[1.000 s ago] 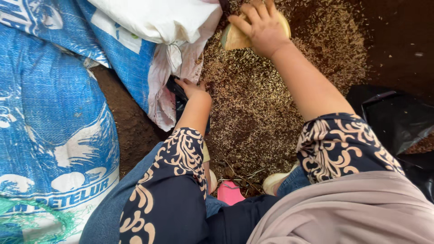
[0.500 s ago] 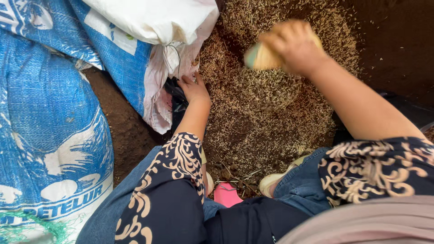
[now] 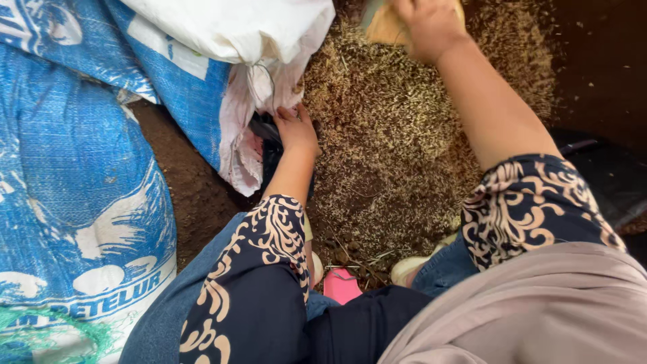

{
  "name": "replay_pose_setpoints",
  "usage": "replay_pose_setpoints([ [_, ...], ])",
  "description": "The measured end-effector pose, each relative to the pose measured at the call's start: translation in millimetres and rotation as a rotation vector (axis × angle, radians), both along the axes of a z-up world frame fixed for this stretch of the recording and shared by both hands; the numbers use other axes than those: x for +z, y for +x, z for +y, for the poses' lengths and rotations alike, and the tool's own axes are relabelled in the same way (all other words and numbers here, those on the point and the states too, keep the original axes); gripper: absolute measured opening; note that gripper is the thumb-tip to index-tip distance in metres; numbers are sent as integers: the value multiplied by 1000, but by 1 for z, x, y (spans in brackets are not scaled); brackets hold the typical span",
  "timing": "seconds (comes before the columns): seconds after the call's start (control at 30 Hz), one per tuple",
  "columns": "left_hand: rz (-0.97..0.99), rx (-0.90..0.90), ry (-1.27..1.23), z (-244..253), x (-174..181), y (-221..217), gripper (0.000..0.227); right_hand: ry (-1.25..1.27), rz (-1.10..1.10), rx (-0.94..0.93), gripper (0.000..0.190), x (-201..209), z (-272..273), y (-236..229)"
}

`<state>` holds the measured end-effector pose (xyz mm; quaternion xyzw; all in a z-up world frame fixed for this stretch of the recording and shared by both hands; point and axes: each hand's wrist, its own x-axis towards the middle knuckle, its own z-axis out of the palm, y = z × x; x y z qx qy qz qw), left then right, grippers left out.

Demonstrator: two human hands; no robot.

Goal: The person scoops grains from a large pile on the floor using a scoop and fills black plastic bags. The person then folds the top of each bag to close it and places the filled bags aside.

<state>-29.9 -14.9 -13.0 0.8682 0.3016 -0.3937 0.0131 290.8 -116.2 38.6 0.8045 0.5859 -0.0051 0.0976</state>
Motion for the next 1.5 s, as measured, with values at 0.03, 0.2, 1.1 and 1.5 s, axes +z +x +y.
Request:
replay_pose_setpoints([
  [0.03,0,-2,-5,1,2,1,135,18,-83,83,99,10,-11,-15],
  [0.2,8,-13,-7,3,8,0,135,-54,24,223,81,65,-85,-78],
  [1.1,-36,-82,193,5,-16,-1,95,61,218,-533,96,87,-128,-103],
  [1.5,-652,-385,44,-2,139,57,15,23,-14,-812,121,97,-170,-68],
])
